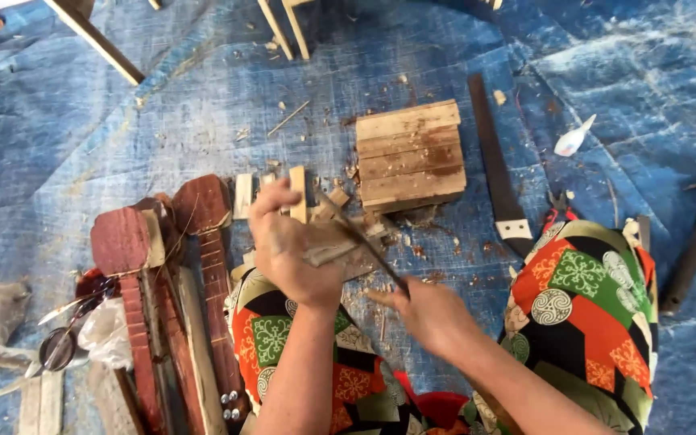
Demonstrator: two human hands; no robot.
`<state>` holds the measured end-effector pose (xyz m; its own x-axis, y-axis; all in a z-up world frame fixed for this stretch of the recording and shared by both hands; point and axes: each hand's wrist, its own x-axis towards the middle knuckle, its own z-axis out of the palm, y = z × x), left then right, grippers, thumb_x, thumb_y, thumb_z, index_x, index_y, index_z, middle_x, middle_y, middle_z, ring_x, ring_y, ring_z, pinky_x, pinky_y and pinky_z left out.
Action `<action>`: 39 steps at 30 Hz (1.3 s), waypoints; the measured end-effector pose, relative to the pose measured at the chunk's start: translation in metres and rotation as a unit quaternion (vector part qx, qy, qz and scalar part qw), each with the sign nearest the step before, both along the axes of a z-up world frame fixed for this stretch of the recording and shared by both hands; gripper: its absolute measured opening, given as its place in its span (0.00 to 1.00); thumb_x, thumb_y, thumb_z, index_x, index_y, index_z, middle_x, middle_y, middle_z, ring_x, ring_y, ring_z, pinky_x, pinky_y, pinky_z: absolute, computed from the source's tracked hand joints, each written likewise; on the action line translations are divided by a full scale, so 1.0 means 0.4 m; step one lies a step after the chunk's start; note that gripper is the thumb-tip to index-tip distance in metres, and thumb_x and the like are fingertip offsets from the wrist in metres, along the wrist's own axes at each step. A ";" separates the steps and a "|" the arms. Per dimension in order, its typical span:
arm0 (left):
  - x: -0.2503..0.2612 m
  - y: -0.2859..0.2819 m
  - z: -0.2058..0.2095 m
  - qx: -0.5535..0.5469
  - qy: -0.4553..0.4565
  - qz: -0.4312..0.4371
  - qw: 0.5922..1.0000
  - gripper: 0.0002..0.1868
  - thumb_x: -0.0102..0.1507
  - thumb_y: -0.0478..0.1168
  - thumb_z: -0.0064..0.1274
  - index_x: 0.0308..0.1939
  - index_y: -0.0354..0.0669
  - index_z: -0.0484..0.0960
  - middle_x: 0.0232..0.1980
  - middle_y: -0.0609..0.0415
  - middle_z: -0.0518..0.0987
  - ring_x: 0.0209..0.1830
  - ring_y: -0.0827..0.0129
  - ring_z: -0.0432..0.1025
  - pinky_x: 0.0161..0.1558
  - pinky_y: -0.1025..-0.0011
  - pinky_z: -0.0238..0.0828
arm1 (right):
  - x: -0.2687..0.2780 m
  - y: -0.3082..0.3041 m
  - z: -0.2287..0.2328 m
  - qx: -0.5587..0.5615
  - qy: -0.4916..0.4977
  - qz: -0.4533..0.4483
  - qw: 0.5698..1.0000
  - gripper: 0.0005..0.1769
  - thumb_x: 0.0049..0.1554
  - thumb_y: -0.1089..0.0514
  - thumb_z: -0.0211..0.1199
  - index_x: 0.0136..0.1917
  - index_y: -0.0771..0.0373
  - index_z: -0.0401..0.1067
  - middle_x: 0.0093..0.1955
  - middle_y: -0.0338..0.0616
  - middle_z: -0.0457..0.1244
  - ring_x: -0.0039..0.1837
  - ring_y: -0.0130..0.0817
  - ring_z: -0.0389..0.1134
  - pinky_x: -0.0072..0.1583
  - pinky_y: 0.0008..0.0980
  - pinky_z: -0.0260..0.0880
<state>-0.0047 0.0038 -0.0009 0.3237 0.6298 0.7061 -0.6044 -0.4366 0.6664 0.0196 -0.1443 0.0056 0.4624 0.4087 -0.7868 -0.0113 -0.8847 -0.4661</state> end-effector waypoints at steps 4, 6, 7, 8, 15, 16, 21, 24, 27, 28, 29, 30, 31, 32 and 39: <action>-0.014 -0.001 0.008 -0.013 0.019 0.023 0.999 0.18 0.71 0.50 0.32 0.26 0.55 0.58 0.50 0.57 0.72 0.61 0.65 0.65 0.79 0.45 0.52 | 0.032 -0.048 -0.259 0.066 -0.145 0.033 0.987 0.17 0.64 0.48 0.50 0.47 0.62 0.73 0.34 0.42 0.68 0.31 0.34 0.67 0.36 0.34 0.69; -0.025 -0.006 -0.006 -0.022 0.052 0.015 0.998 0.13 0.66 0.46 0.32 0.26 0.56 0.59 0.50 0.57 0.73 0.66 0.61 0.63 0.78 0.42 0.52 | 0.016 -0.042 -0.154 0.058 -0.096 0.018 0.994 0.11 0.65 0.50 0.55 0.48 0.57 0.73 0.31 0.35 0.65 0.25 0.26 0.58 0.30 0.27 0.58; -0.026 -0.005 -0.001 -0.027 0.055 0.021 0.998 0.13 0.66 0.46 0.32 0.26 0.56 0.59 0.50 0.57 0.73 0.66 0.61 0.63 0.78 0.42 0.52 | 0.008 -0.053 -0.107 0.054 -0.093 0.023 0.994 0.11 0.65 0.50 0.55 0.48 0.57 0.73 0.31 0.35 0.65 0.25 0.26 0.58 0.30 0.27 0.58; -0.028 0.000 0.007 -0.027 0.062 0.028 0.997 0.14 0.67 0.44 0.30 0.25 0.55 0.58 0.50 0.54 0.72 0.65 0.60 0.63 0.77 0.44 0.53 | -0.004 -0.059 -0.060 0.091 -0.105 -0.002 0.990 0.09 0.62 0.53 0.57 0.48 0.57 0.75 0.29 0.36 0.66 0.25 0.27 0.60 0.30 0.29 0.59; -0.037 0.015 0.016 -0.052 0.010 0.005 0.999 0.19 0.70 0.51 0.35 0.25 0.51 0.57 0.51 0.52 0.69 0.59 0.62 0.61 0.76 0.50 0.53 | 0.031 -0.084 -0.476 0.098 -0.344 0.259 0.897 0.17 0.63 0.51 0.51 0.46 0.60 0.77 0.46 0.50 0.63 0.39 0.49 0.68 0.44 0.47 0.73; -0.036 0.016 0.017 -0.048 0.007 0.004 0.999 0.19 0.70 0.51 0.35 0.25 0.51 0.57 0.51 0.52 0.69 0.59 0.62 0.61 0.76 0.50 0.53 | 0.033 -0.063 -0.388 0.100 -0.348 0.257 0.896 0.17 0.63 0.51 0.51 0.46 0.60 0.77 0.46 0.50 0.63 0.39 0.49 0.68 0.44 0.47 0.73; -0.058 0.044 -0.027 -0.091 0.061 -0.013 0.994 0.12 0.66 0.43 0.35 0.36 0.46 0.74 0.46 0.53 0.77 0.50 0.66 0.72 0.61 0.60 0.73 | 0.042 -0.079 -0.122 0.159 0.013 0.012 0.987 0.26 0.57 0.33 0.55 0.50 0.56 0.75 0.31 0.33 0.63 0.32 0.24 0.62 0.34 0.26 0.57; -0.086 0.102 -0.030 -0.131 -0.073 -0.118 0.982 0.15 0.70 0.47 0.38 0.27 0.55 0.68 0.35 0.56 0.80 0.32 0.74 0.70 0.42 0.68 0.75 | 0.033 -0.183 -0.185 0.410 0.350 -0.133 0.832 0.25 0.60 0.53 0.59 0.68 0.64 0.66 0.28 0.46 0.67 0.27 0.39 0.69 0.31 0.34 0.65; -0.126 0.126 -0.014 -0.098 -0.061 -0.109 0.987 0.18 0.70 0.46 0.30 0.25 0.57 0.65 0.23 0.65 0.66 0.23 0.78 0.61 0.34 0.74 0.68 | -0.008 -0.149 -0.211 0.188 0.173 -0.115 0.960 0.19 0.59 0.58 0.63 0.65 0.53 0.71 0.21 0.37 0.57 0.21 0.29 0.54 0.25 0.30 0.50; -0.130 0.112 -0.008 -0.099 -0.057 -0.108 0.988 0.18 0.70 0.46 0.30 0.25 0.57 0.65 0.23 0.65 0.66 0.23 0.78 0.61 0.34 0.74 0.68 | -0.013 -0.129 -0.182 0.187 0.176 -0.116 0.960 0.19 0.59 0.58 0.63 0.65 0.53 0.71 0.21 0.37 0.57 0.21 0.29 0.54 0.25 0.30 0.50; -0.135 0.100 -0.001 -0.124 -0.044 -0.110 0.985 0.19 0.70 0.50 0.32 0.24 0.56 0.65 0.22 0.63 0.66 0.22 0.76 0.60 0.37 0.71 0.67 | -0.018 -0.108 -0.152 0.151 0.145 -0.053 0.976 0.16 0.61 0.54 0.61 0.63 0.50 0.68 0.31 0.35 0.60 0.27 0.25 0.58 0.30 0.25 0.56; -0.141 0.090 0.008 -0.147 -0.029 -0.109 0.983 0.21 0.70 0.54 0.33 0.23 0.56 0.64 0.22 0.61 0.66 0.22 0.75 0.60 0.39 0.67 0.66 | -0.021 -0.083 -0.122 0.116 0.115 0.014 0.987 0.13 0.63 0.51 0.58 0.62 0.48 0.66 0.41 0.33 0.62 0.33 0.22 0.61 0.34 0.21 0.62; -0.140 0.095 0.009 -0.146 -0.026 -0.105 0.983 0.21 0.70 0.54 0.33 0.23 0.56 0.64 0.22 0.61 0.66 0.22 0.75 0.60 0.39 0.67 0.66 | -0.028 -0.082 -0.126 0.116 0.119 0.017 0.986 0.13 0.63 0.51 0.58 0.62 0.48 0.66 0.41 0.33 0.62 0.33 0.22 0.61 0.34 0.21 0.62; -0.141 0.099 0.010 -0.152 -0.034 -0.112 0.981 0.21 0.69 0.55 0.36 0.23 0.55 0.65 0.22 0.61 0.66 0.21 0.74 0.62 0.41 0.67 0.69 | -0.038 -0.083 -0.130 0.126 0.165 0.004 0.978 0.11 0.63 0.52 0.61 0.58 0.51 0.67 0.36 0.34 0.61 0.30 0.24 0.59 0.31 0.24 0.59; -0.143 0.147 -0.011 -0.145 -0.051 -0.065 0.986 0.17 0.68 0.51 0.35 0.24 0.57 0.64 0.20 0.64 0.67 0.19 0.77 0.65 0.33 0.72 0.77 | -0.014 -0.047 -0.119 0.089 0.172 0.034 0.980 0.06 0.64 0.53 0.61 0.53 0.53 0.68 0.38 0.33 0.61 0.29 0.20 0.57 0.29 0.20 0.59</action>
<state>-0.0619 0.0626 -0.0054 0.3520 0.7682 0.5348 -0.7130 -0.1501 0.6849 0.0142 -0.1632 -0.0422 0.1483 0.5751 -0.8045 -0.1385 -0.7934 -0.5927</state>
